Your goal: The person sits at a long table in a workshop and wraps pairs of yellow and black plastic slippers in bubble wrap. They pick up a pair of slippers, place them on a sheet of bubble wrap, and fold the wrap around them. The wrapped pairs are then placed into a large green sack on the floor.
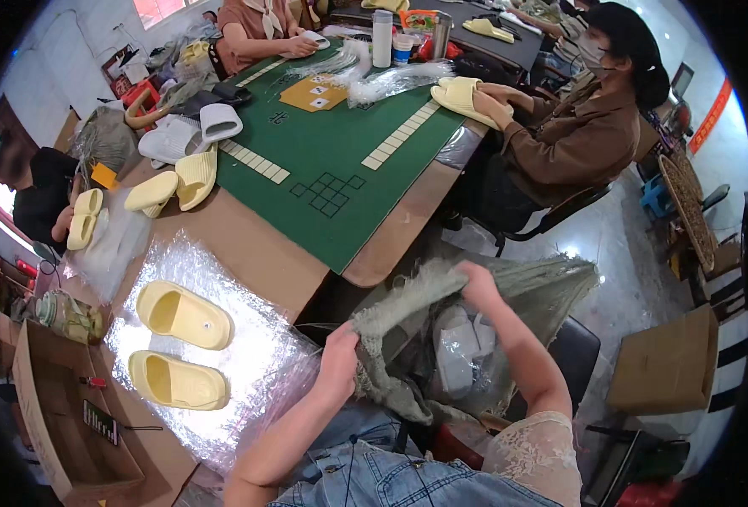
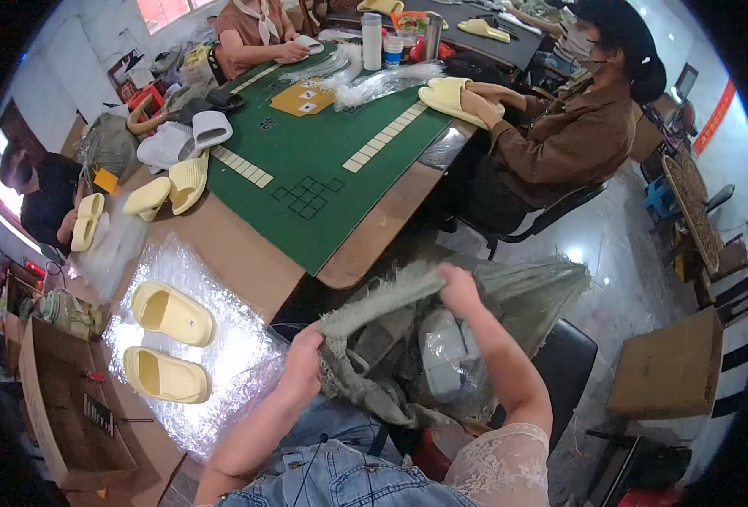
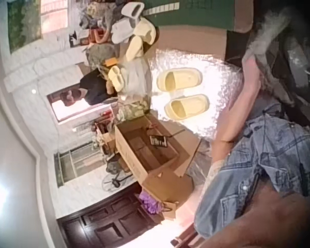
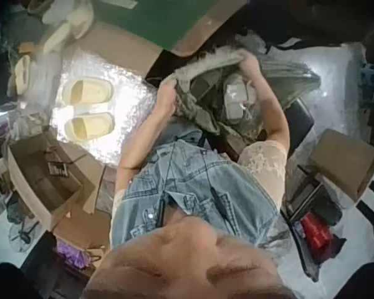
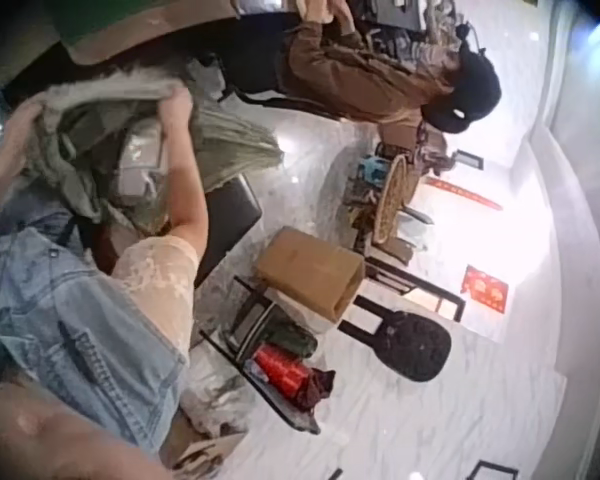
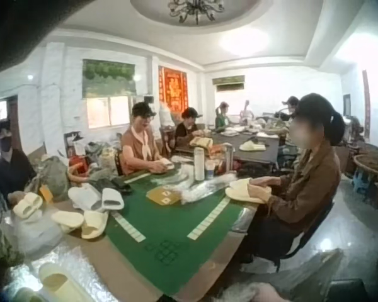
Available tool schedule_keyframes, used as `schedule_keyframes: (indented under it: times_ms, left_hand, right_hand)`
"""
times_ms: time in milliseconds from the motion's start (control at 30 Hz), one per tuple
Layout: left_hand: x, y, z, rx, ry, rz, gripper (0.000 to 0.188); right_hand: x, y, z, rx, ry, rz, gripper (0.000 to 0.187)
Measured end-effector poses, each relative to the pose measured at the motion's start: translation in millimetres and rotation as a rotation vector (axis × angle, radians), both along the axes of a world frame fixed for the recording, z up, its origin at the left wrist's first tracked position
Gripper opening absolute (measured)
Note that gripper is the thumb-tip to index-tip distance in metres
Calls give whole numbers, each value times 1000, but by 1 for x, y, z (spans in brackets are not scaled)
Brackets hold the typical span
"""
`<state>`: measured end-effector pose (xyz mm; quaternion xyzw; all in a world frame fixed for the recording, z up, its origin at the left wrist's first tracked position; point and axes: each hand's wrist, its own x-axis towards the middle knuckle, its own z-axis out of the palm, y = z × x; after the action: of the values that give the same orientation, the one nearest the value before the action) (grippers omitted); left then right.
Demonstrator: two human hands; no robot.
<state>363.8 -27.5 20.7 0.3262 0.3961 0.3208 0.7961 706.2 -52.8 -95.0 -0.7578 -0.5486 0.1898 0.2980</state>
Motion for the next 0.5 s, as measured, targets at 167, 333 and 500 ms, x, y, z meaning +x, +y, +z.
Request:
schedule_keyframes:
  times_ms: [167, 333, 500]
  left_hand:
    - [-16, -3, 108, 192, -98, 22, 42]
    - [-33, 22, 92, 474, 300, 24, 32]
    - [-58, 34, 44, 1028, 905, -4, 32]
  right_hand:
    - [-25, 23, 157, 623, 588, 28, 12]
    - [4, 30, 147, 330, 444, 95, 8]
    - [15, 12, 123, -160, 745, 414, 31]
